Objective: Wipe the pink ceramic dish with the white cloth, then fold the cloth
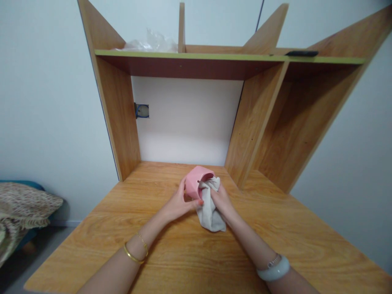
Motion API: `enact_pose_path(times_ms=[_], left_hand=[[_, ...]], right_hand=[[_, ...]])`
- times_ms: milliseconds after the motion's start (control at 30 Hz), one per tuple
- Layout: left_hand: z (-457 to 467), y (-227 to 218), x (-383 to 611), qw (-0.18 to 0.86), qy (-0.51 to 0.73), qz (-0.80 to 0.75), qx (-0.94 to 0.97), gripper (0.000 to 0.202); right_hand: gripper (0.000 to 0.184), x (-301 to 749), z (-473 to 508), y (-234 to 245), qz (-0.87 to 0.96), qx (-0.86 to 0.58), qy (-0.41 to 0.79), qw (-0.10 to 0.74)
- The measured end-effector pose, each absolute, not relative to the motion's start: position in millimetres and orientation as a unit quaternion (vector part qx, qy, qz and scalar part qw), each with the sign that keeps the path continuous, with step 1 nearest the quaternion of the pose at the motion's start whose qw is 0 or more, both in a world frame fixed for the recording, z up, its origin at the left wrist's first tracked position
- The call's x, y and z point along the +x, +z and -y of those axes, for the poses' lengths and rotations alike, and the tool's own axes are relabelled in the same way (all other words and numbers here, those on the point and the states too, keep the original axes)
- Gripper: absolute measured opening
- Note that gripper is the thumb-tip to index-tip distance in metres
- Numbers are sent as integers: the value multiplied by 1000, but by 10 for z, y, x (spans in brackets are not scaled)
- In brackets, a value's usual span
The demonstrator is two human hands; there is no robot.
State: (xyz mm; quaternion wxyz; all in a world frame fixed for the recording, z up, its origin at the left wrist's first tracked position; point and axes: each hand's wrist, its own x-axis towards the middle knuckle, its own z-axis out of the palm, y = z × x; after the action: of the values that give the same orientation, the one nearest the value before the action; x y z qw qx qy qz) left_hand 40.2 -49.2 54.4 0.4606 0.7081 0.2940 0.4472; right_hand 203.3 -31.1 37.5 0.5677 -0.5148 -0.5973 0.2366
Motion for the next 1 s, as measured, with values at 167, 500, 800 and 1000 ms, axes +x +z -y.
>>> enact_pose_path(times_ms=[167,500,800,1000], left_hand=[[481,471,448,376,480,-338,717,74],[563,673,338,231,359,-421,800,76],[500,652,241,283,372,-414,781,76],[494,592,338,435,430,-333,717,99]], right_hand=[[38,1968,280,310,586,-505,317,549],[73,2126,441,566,653,-644,60,394],[66,2087,480,539,670,-595,83,437],[56,2132,315,421,574,-556,183,572]])
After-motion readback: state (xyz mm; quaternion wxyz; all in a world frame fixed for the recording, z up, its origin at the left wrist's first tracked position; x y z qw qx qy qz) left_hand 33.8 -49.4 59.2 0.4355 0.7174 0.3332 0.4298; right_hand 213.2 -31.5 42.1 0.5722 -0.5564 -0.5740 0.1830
